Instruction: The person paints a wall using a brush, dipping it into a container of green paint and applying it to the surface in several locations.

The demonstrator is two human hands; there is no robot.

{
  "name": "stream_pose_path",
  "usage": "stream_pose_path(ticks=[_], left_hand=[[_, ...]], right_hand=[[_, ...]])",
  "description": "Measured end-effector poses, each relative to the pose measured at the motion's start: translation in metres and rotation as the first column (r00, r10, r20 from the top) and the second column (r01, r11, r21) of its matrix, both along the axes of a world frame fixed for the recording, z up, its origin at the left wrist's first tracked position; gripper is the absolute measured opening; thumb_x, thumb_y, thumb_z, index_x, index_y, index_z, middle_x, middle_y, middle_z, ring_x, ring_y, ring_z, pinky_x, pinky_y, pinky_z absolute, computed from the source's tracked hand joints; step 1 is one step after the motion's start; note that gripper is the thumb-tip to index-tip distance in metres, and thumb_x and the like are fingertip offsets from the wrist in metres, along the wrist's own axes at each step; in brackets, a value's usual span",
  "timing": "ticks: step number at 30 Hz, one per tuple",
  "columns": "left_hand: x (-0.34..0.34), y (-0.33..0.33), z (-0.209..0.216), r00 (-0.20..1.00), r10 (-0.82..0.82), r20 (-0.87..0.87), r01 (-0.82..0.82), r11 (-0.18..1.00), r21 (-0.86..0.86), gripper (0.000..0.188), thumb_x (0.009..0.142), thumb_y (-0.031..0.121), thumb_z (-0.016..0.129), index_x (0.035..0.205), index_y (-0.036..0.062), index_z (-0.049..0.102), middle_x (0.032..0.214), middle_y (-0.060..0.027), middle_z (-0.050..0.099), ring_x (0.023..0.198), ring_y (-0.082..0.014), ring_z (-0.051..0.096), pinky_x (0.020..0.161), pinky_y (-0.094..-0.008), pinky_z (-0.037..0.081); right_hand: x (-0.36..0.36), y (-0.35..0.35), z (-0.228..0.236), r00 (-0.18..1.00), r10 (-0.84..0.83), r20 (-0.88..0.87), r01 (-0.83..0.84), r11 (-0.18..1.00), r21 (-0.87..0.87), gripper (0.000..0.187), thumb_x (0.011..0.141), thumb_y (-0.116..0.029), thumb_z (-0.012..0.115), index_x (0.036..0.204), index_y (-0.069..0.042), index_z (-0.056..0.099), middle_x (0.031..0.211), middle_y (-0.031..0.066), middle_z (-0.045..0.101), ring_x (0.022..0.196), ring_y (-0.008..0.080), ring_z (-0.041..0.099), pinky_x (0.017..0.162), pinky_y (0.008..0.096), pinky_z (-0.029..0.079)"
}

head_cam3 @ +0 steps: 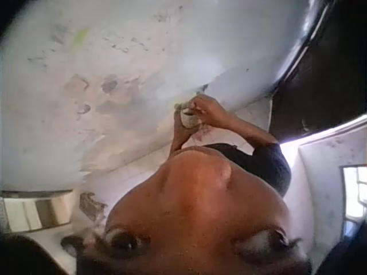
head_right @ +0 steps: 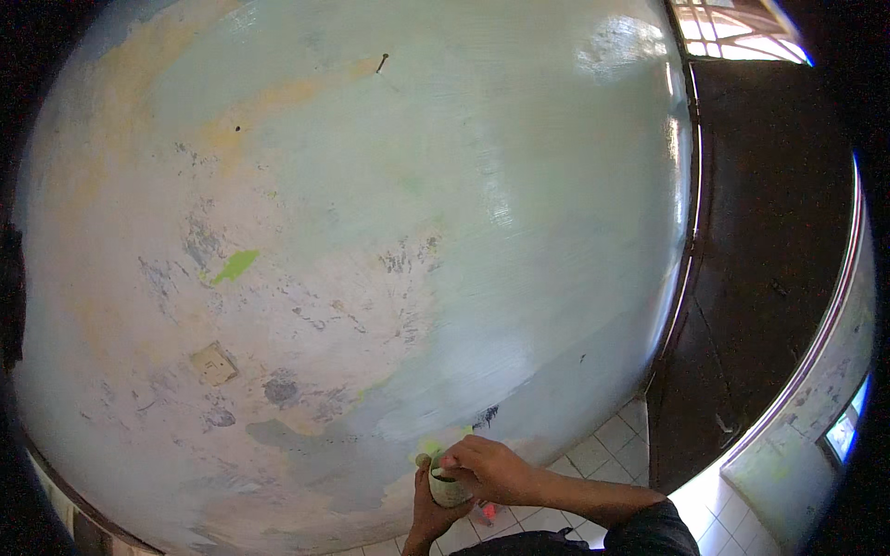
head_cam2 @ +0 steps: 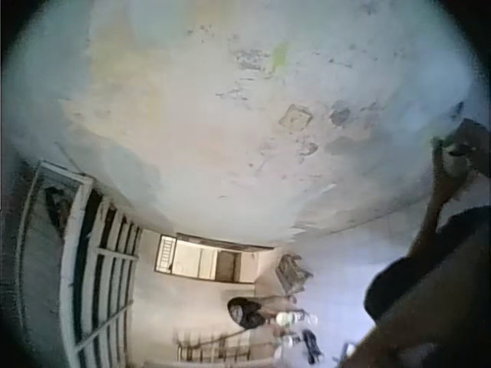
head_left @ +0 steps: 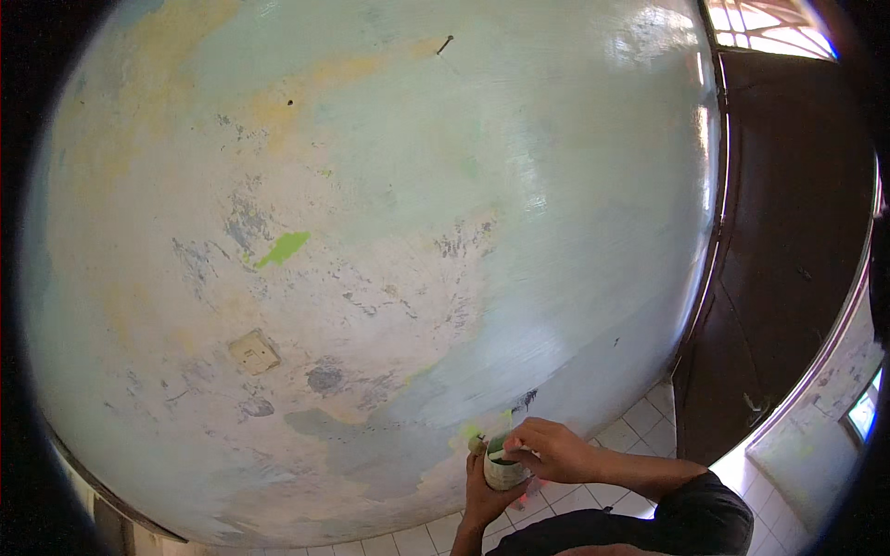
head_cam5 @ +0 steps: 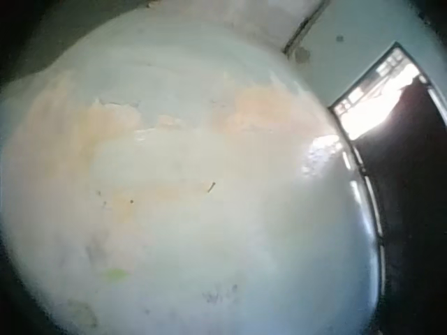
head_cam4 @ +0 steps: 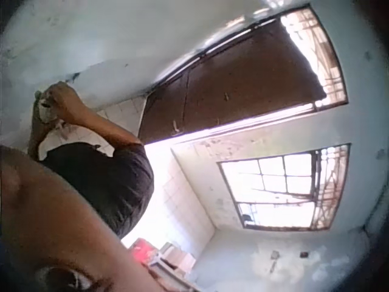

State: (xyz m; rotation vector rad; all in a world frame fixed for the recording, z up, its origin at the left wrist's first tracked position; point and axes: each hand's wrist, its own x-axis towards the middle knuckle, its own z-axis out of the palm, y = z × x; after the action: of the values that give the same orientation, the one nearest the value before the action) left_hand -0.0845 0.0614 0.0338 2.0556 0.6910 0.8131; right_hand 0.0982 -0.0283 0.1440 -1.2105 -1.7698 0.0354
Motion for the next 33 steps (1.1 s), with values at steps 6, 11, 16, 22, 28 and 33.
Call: stream_pose_path(ticks=[6,11,16,22,28,33], left_hand=[[-0.018,0.017,0.002,0.998,-0.058,0.023,0.06,0.989,-0.132,0.111,0.065,0.035,0.1,0.152,-0.0018,0.042,0.145,-0.0211,0.046,0.139,-0.0383,0.046,0.118,-0.0493,0.038],[-0.023,0.028,-0.001,0.991,-0.111,0.068,0.117,0.99,-0.083,0.103,0.066,0.033,0.099,0.149,0.0004,0.047,0.143,-0.0201,0.048,0.139,-0.0388,0.047,0.118,-0.049,0.038],[-0.023,0.039,-0.012,0.98,-0.188,0.071,0.192,0.98,-0.055,0.103,0.066,0.031,0.099,0.149,0.0015,0.047,0.144,-0.0199,0.048,0.138,-0.0388,0.048,0.118,-0.0492,0.038],[-0.024,0.04,-0.002,0.967,-0.25,0.043,0.25,0.968,-0.006,0.106,0.065,0.029,0.101,0.15,0.0004,0.045,0.148,-0.0206,0.046,0.141,-0.0371,0.047,0.115,-0.0478,0.042],[-0.029,0.044,-0.01,0.965,-0.261,0.023,0.262,0.962,-0.071,0.106,0.065,0.035,0.098,0.151,-0.0004,0.047,0.151,-0.0258,0.045,0.141,-0.0443,0.043,0.118,-0.0523,0.038],[-0.03,0.039,0.006,0.98,-0.199,0.021,0.2,0.98,-0.022,0.107,0.063,0.033,0.101,0.148,-0.0015,0.045,0.138,-0.0188,0.049,0.133,-0.0371,0.051,0.114,-0.049,0.042]], right_hand=[[-0.029,0.004,0.005,0.94,-0.26,-0.222,0.194,0.941,-0.279,0.024,0.096,-0.016,0.077,0.107,-0.001,0.062,0.092,0.0179,0.069,0.08,0.0342,0.069,0.069,0.0436,0.056],[-0.033,0.011,0.0,0.828,-0.389,-0.404,0.259,0.904,-0.339,0.024,0.1,-0.017,0.073,0.109,0.001,0.059,0.091,0.0208,0.068,0.077,0.0359,0.069,0.065,0.0429,0.055],[-0.026,0.006,0.014,0.945,-0.283,-0.163,0.244,0.944,-0.224,0.022,0.096,-0.016,0.075,0.103,0.0,0.062,0.088,0.0176,0.066,0.075,0.0349,0.067,0.065,0.0421,0.053],[-0.04,0.0,0.007,0.943,-0.305,-0.132,0.285,0.946,-0.154,0.021,0.096,-0.017,0.076,0.101,-0.001,0.064,0.088,0.0175,0.066,0.076,0.0346,0.067,0.066,0.0433,0.052],[-0.036,0.002,0.011,0.902,-0.341,-0.267,0.257,0.918,-0.302,0.024,0.098,-0.018,0.077,0.102,0.001,0.062,0.083,0.0143,0.07,0.078,0.0228,0.073,0.067,0.0382,0.054],[-0.03,0.005,0.008,0.9,-0.331,-0.283,0.216,0.904,-0.37,0.029,0.103,-0.022,0.07,0.106,0.002,0.055,0.075,0.0152,0.069,0.072,0.0232,0.074,0.061,0.0371,0.054]])
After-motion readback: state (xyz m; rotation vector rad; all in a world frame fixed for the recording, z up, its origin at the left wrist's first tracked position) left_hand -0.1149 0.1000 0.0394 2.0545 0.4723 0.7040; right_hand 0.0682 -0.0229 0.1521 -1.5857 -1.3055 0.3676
